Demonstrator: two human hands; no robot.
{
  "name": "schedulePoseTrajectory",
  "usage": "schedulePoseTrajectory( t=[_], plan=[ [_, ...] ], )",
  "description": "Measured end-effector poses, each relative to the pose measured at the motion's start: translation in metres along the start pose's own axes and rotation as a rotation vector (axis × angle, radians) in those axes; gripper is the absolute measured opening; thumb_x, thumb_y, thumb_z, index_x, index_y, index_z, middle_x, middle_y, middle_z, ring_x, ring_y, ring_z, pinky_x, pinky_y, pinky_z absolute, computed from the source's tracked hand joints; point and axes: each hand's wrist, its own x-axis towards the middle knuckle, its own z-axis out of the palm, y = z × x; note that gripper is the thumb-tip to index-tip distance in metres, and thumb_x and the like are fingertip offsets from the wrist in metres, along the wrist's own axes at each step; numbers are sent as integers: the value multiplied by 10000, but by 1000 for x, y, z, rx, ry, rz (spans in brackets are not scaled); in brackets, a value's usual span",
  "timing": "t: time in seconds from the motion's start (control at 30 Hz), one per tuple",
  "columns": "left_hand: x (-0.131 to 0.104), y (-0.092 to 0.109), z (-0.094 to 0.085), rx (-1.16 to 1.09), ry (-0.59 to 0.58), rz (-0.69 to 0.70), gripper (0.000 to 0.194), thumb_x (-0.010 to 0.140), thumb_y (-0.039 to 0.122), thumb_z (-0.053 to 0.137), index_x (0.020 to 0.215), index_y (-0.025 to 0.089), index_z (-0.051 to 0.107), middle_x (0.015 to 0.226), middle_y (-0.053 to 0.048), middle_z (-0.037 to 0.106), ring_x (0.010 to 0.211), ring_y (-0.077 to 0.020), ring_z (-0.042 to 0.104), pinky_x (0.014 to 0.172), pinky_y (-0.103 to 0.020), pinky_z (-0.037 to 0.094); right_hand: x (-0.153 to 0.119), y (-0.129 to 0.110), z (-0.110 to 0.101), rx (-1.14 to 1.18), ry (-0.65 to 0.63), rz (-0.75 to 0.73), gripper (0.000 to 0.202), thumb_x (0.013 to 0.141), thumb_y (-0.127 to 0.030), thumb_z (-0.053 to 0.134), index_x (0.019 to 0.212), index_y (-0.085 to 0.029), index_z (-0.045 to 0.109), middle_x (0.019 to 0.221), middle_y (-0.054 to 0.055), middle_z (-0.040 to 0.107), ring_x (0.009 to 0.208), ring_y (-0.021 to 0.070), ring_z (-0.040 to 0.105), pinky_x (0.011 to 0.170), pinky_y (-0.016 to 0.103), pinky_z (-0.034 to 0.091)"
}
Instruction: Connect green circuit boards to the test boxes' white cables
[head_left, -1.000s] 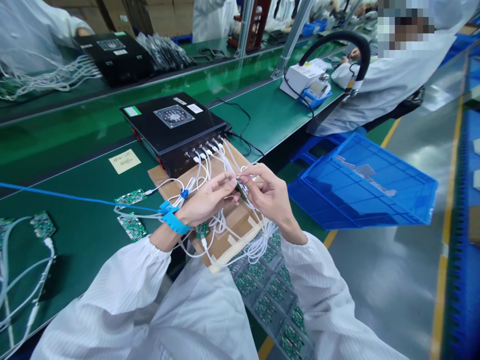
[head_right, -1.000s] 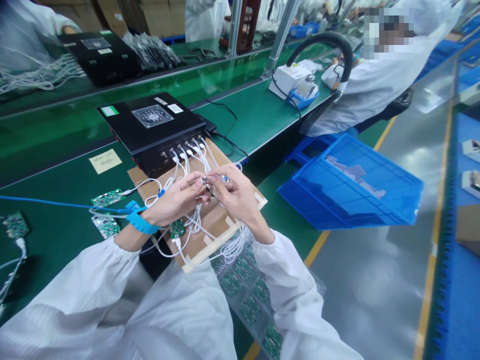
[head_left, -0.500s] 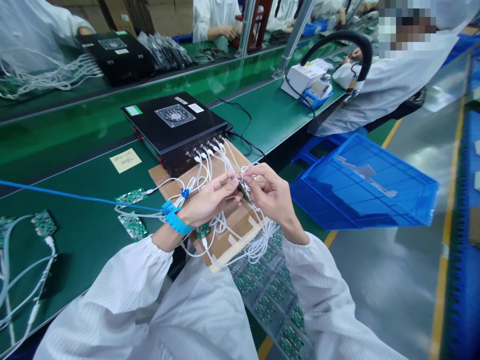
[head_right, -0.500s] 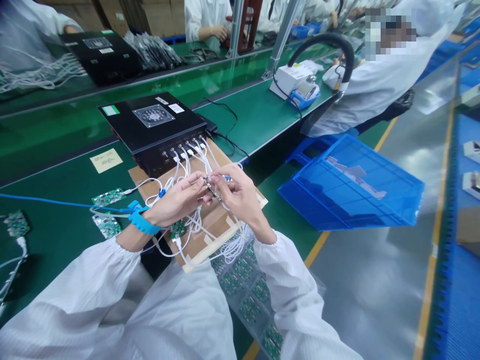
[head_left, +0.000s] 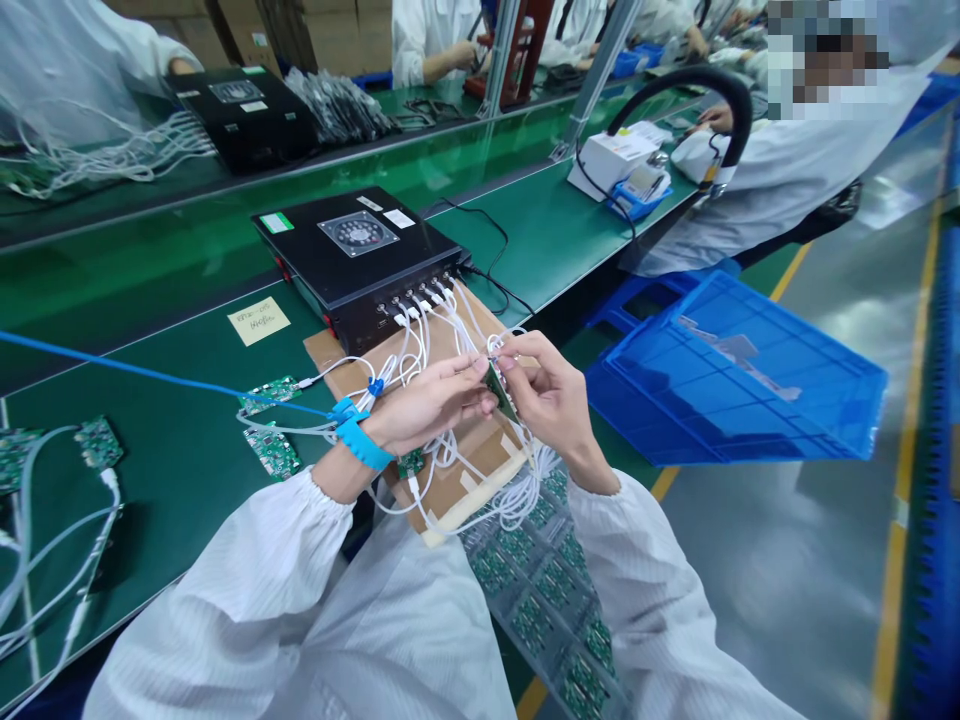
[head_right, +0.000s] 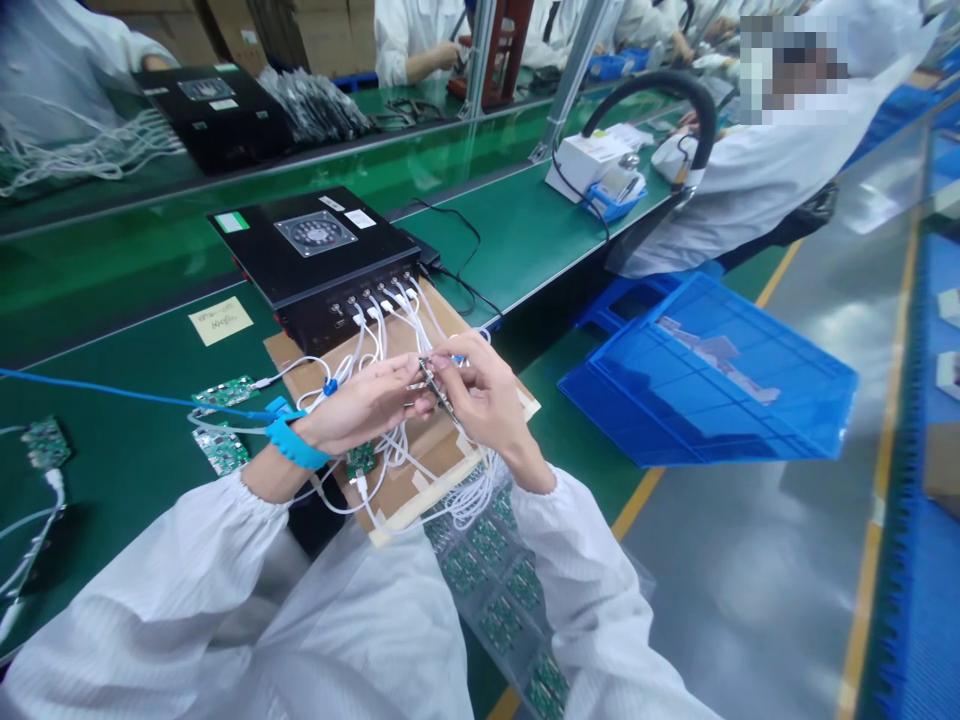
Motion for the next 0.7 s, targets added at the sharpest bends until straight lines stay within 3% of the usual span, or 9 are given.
schedulePoseTrajectory(
  t=[0.4,0.7],
  plan=[
    [2,1,7,-5,-5,-14,271,967,386,674,995,119,632,819,-16,468,675,-91,437,639,-220,383,-5,8,-2,-107,43,-74,105,1008,-299,620,1023,-228,696,1011,59,604,815,144,622,532,229,513],
    [2,-4,2,-11,7,-28,270,957,393,687,979,135,611,853,-14,449,677,-83,431,655,-219,387,-5,2,2,-47,50,26,150,1004,-374,629,1002,-230,670,1000,51,582,791,138,617,522,224,531]
  ],
)
